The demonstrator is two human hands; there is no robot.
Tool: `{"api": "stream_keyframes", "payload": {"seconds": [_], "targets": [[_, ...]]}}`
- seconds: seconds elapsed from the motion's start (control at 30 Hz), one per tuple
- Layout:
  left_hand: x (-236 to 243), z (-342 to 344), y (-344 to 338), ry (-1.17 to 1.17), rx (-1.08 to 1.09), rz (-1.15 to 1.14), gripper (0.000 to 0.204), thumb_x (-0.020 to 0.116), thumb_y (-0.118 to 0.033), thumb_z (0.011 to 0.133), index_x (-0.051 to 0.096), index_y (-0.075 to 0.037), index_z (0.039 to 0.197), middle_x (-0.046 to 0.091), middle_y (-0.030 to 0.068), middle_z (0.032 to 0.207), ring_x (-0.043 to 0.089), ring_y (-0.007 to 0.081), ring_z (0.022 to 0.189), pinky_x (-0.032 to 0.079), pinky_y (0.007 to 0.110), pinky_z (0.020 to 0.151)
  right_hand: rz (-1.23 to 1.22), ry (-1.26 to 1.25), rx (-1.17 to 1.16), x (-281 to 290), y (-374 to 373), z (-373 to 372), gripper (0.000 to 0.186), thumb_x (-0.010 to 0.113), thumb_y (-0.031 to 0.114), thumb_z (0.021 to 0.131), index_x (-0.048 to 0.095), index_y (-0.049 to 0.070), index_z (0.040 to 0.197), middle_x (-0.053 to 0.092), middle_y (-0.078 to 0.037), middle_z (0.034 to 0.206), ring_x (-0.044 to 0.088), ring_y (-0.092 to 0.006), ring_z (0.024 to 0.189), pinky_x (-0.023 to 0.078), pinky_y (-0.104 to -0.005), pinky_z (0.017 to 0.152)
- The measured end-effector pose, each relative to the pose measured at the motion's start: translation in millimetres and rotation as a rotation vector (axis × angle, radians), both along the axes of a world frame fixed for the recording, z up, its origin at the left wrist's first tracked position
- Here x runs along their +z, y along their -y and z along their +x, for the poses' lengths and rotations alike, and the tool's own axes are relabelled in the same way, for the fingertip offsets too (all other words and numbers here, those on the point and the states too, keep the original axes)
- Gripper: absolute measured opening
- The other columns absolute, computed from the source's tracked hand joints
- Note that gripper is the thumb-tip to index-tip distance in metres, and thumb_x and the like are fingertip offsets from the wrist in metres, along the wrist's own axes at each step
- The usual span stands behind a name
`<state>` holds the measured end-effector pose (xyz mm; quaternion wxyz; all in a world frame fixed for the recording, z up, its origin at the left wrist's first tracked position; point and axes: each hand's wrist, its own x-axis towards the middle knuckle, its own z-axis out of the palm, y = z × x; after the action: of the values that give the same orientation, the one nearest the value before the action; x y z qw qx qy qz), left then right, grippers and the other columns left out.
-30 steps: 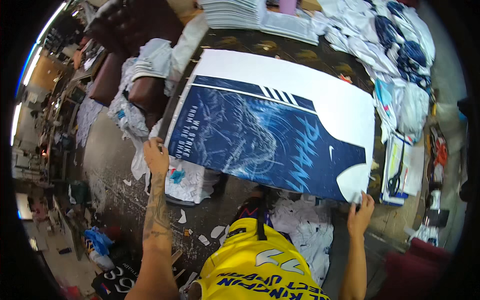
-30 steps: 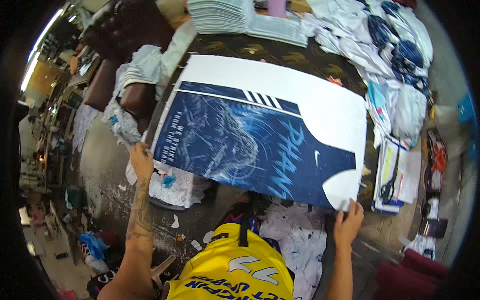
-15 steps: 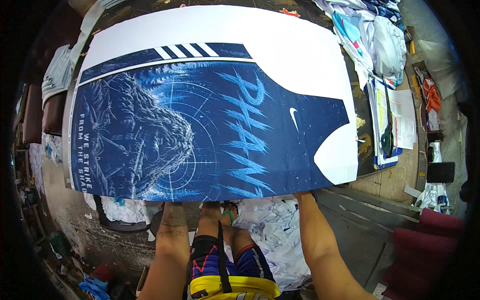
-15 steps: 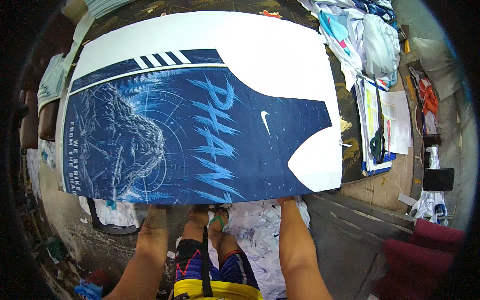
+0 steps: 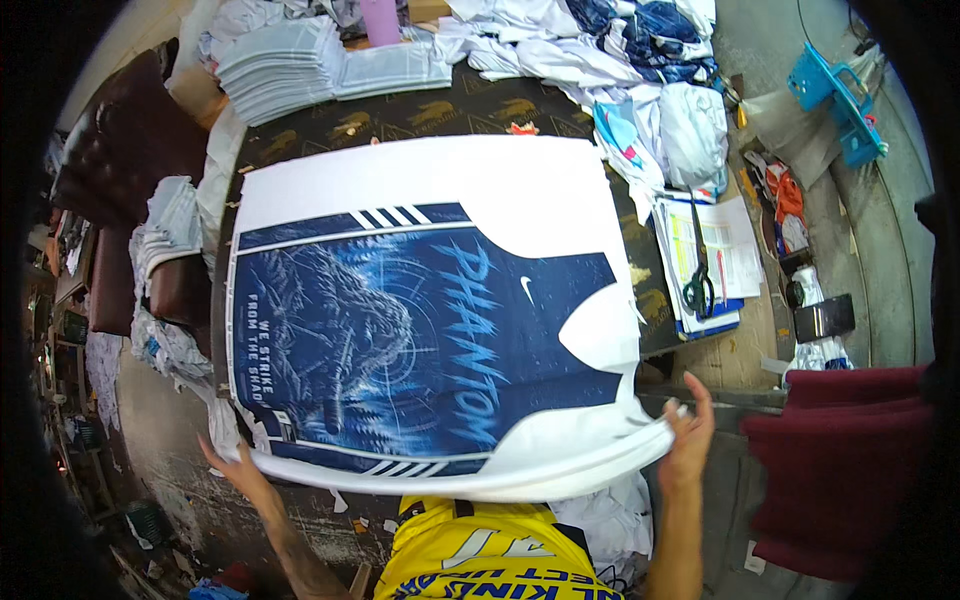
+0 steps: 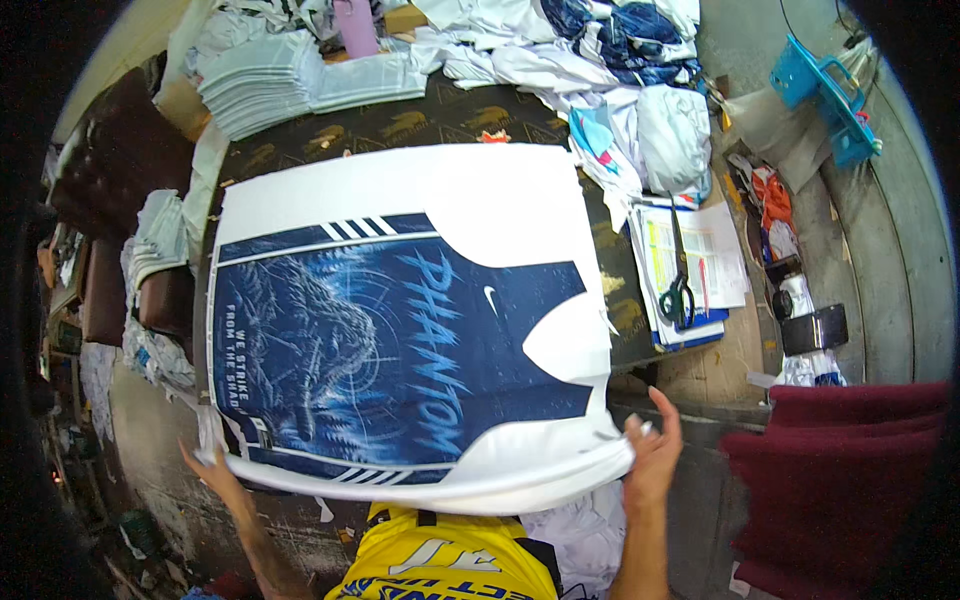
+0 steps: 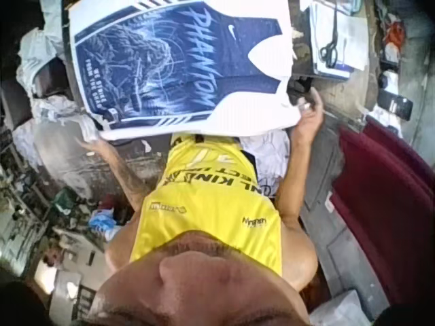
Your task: The person uses shears to cut a large white sheet of fabric on a table. They repeatedly cut the fabric, flip it over, and trim the edges. The person then places the cut fabric on top of a pile of other fabrics.
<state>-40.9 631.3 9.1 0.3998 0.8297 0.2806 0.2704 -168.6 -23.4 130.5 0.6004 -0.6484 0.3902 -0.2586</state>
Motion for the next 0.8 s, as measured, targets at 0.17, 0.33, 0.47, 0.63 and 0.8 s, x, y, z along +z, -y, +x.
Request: {"api": "stream_keyframes", "payload": {"seconds": [0.17, 0.33, 0.47, 0.63, 0.8], "targets": [[96, 233, 4, -0.234, -0.700, -0.718, 0.021, 0.068, -0.025, 0.106, 0.067, -0.008, 0.118, 0.071, 0.0019, 0.109, 0.069, 0.0103, 0.096, 0.055, 0.027, 0.075, -0.186, -0.167, 0.767, 125, 76, 139, 0.030, 0.086, 0.017, 0.090, 0.074, 0.002, 0.114, 0.071, -0.002, 0.107, 0.065, -0.0131, 0.097, 0.050, -0.0279, 0.088], [68, 417, 25, -0.472, -0.731, -0.291, 0.019, 0.072, -0.025, 0.102, 0.072, -0.007, 0.109, 0.060, -0.0037, 0.073, 0.052, 0.0065, 0.055, 0.038, 0.027, 0.049, -0.538, -0.058, 0.684, 100, 109, 275, 0.026, 0.074, 0.025, 0.103, 0.062, 0.005, 0.091, 0.054, 0.003, 0.089, 0.048, -0.0080, 0.082, 0.038, -0.0260, 0.078], [-5, 494, 45, -0.453, -0.654, -0.088, 0.026, 0.077, -0.030, 0.099, 0.078, -0.004, 0.102, 0.049, -0.0060, 0.061, 0.041, 0.0059, 0.048, 0.028, 0.029, 0.045, -0.364, -0.212, 0.584, 40, 126, 336, 0.032, 0.072, 0.031, 0.106, 0.064, 0.006, 0.088, 0.054, 0.005, 0.079, 0.046, -0.0056, 0.075, 0.037, -0.0261, 0.069], [-67, 556, 68, -0.427, -0.602, 0.090, 0.029, 0.080, -0.031, 0.096, 0.081, -0.004, 0.107, 0.060, -0.0017, 0.068, 0.051, 0.0092, 0.055, 0.038, 0.031, 0.053, -0.382, -0.371, 0.362, -37, 131, 389, 0.035, 0.073, 0.033, 0.104, 0.065, 0.005, 0.085, 0.052, 0.006, 0.071, 0.043, -0.0063, 0.066, 0.034, -0.0284, 0.059], [-70, 593, 79, -0.381, -0.620, 0.158, 0.038, 0.082, -0.037, 0.093, 0.081, -0.004, 0.112, 0.075, 0.0062, 0.082, 0.065, 0.0147, 0.070, 0.051, 0.033, 0.068, -0.419, -0.408, 0.306, -86, 149, 433, 0.037, 0.072, 0.038, 0.105, 0.067, 0.005, 0.089, 0.053, 0.005, 0.075, 0.043, -0.0065, 0.070, 0.035, -0.0280, 0.063]]}}
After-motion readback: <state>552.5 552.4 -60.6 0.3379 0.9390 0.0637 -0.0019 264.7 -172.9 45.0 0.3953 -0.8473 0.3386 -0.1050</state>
